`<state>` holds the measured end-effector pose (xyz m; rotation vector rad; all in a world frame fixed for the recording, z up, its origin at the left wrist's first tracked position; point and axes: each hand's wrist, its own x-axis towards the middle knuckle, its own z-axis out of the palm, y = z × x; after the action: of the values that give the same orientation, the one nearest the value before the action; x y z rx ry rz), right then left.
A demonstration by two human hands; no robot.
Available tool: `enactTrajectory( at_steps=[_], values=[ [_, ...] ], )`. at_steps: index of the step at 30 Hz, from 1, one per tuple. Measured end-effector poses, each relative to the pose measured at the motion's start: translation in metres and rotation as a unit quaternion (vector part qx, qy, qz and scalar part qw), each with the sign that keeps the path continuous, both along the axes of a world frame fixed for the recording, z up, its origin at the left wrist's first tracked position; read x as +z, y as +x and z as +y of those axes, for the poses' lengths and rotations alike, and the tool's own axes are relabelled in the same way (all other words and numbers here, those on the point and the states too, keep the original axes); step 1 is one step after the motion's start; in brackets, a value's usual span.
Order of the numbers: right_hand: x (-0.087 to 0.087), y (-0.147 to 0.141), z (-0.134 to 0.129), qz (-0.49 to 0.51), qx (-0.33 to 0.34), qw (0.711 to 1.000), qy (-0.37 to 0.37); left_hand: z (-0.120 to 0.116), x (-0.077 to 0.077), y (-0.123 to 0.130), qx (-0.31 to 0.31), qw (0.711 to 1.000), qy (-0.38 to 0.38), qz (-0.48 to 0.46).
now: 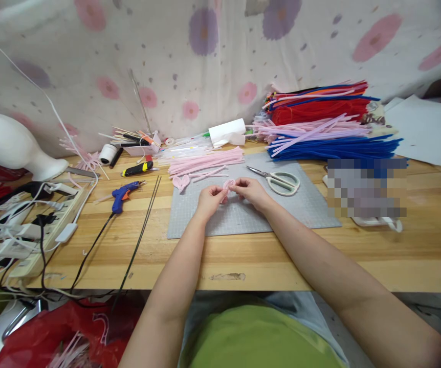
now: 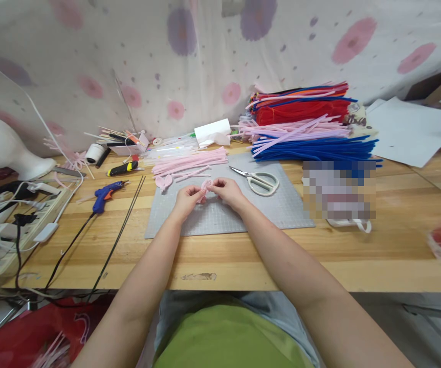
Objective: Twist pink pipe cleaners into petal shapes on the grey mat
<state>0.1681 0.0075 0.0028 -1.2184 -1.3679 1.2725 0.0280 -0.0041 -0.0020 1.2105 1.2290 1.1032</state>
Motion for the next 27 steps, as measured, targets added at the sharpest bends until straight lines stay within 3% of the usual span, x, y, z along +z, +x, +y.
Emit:
enactTrajectory(
  at_steps=[9, 18, 27],
  values=[
    [0.001, -0.004, -0.002, 0.011, -0.01, 1.0, -0.01, 0.001, -0.005, 0.0, -0.008, 1.0, 0.023, 0.008],
    [0.0, -0.006, -0.002, 0.028, 0.002, 1.0, -0.006, 0.003, -0.009, 0.001, 0.05, 0.998, 0.036, -0.016],
    [-0.004, -0.009, -0.002, -0.015, -0.019, 1.0, 0.018, 0.006, -0.011, -0.001, 0.084, 0.995, 0.045, -0.014]
  ],
)
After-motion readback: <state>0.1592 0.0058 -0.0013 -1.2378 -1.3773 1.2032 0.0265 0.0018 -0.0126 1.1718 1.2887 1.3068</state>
